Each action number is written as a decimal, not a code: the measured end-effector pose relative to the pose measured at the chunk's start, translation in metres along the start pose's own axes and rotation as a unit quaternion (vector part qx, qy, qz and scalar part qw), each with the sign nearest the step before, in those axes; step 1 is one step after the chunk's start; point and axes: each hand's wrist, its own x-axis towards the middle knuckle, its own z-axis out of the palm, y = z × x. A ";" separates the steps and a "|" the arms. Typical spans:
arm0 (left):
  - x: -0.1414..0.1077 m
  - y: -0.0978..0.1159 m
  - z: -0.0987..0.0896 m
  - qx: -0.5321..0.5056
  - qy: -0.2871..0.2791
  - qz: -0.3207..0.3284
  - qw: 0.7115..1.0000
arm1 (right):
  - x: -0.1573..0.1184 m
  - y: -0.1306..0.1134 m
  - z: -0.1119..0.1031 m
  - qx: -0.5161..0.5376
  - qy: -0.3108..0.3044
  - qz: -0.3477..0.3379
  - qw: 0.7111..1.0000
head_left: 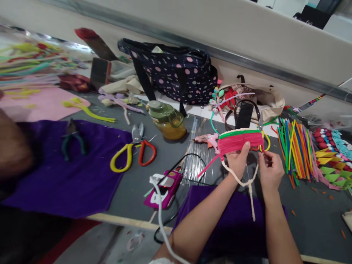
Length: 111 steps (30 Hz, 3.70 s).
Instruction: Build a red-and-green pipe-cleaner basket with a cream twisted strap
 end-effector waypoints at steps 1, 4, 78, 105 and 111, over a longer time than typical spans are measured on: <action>-0.001 0.001 -0.001 0.016 -0.003 0.007 1.000 | 0.000 0.000 0.000 -0.017 -0.003 -0.015 1.000; -0.005 0.002 -0.002 0.046 -0.014 0.016 0.999 | 0.002 0.002 -0.001 -0.040 -0.008 -0.036 0.999; 0.012 0.003 -0.003 -0.088 -0.036 -0.134 0.986 | 0.006 -0.006 0.008 0.516 -0.218 0.347 0.752; 0.008 -0.002 -0.008 -0.013 -0.032 -0.064 0.997 | 0.014 0.010 -0.009 0.444 -0.210 0.390 0.779; 0.012 0.001 -0.005 -0.109 -0.062 -0.140 0.982 | 0.013 0.010 -0.005 0.633 -0.283 0.397 0.601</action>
